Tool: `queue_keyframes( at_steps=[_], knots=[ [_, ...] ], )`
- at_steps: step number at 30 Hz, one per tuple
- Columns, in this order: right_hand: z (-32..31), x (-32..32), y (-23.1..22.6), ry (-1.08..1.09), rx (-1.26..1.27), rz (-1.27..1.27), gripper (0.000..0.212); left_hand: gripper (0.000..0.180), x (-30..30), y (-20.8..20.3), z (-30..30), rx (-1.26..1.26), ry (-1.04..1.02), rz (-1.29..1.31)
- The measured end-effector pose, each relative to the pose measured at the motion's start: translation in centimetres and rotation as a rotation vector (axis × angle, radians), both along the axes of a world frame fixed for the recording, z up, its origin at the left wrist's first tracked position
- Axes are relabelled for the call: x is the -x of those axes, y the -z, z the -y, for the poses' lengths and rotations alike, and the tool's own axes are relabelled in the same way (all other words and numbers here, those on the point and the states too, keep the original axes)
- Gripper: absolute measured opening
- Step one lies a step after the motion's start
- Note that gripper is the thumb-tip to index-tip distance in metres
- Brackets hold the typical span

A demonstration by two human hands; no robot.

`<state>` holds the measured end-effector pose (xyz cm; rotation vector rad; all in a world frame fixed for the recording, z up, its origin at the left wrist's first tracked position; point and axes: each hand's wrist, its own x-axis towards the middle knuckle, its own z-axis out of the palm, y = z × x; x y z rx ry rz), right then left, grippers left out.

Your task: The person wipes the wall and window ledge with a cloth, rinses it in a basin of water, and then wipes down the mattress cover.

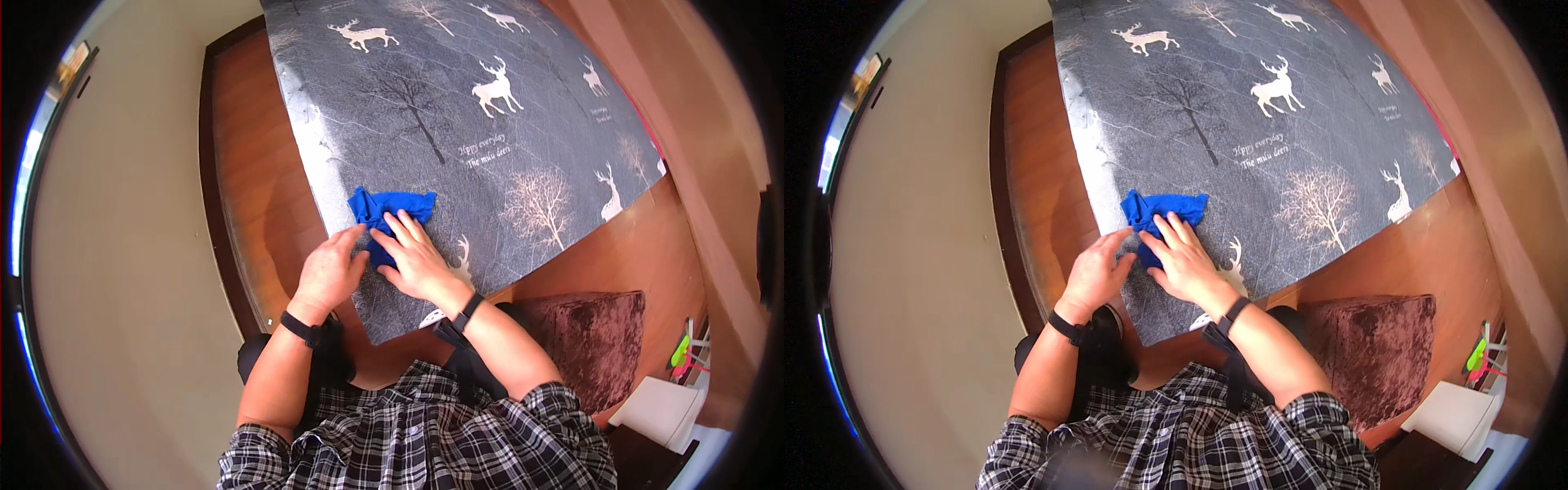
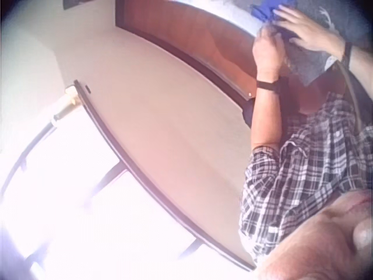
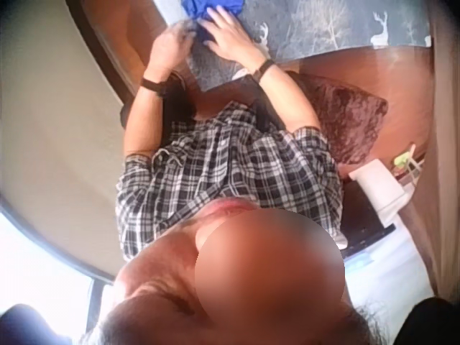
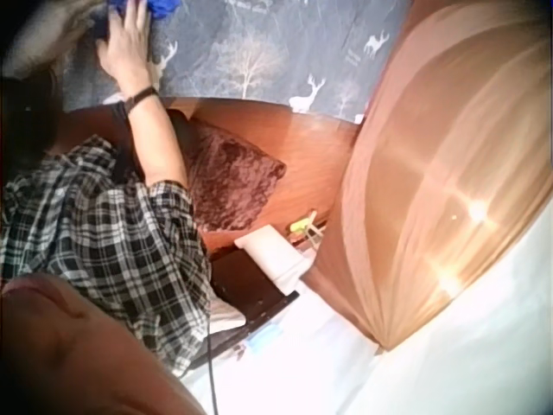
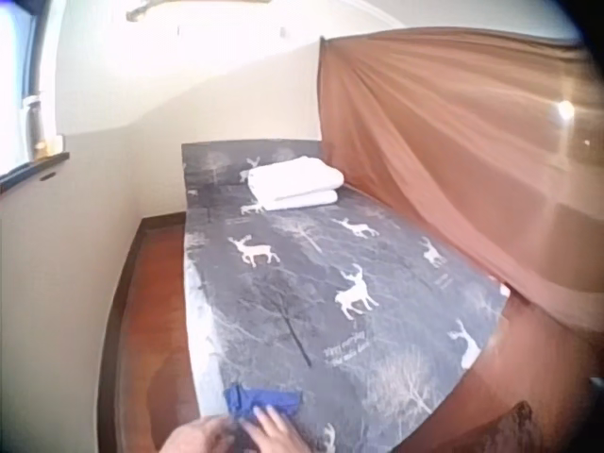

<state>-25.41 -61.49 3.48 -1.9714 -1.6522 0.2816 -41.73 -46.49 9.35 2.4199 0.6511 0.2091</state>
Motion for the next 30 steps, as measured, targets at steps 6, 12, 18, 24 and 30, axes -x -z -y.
queue_keyframes(
  at_steps=[6,12,18,24,30],
  knots=[
    [-2.9,-3.4,0.2,0.131,-0.111,0.190,0.039,0.089,1.1,1.7,-0.4,-0.082,0.010,-0.446],
    [-1.9,-11.1,2.9,0.674,0.002,0.307,0.056,0.100,1.0,2.9,0.0,-0.096,0.035,-0.464],
    [-8.1,-5.2,2.9,0.460,-0.014,0.161,0.048,0.102,1.9,3.4,0.0,-0.079,0.012,-0.456],
    [-15.3,-1.2,2.4,-0.037,-0.075,0.032,0.046,0.100,2.1,3.4,0.3,-0.002,-0.017,-0.380],
    [-12.5,-1.6,1.2,-0.146,-0.014,-0.050,0.044,0.093,2.5,2.0,2.9,-0.209,0.163,-0.484]
  ],
)
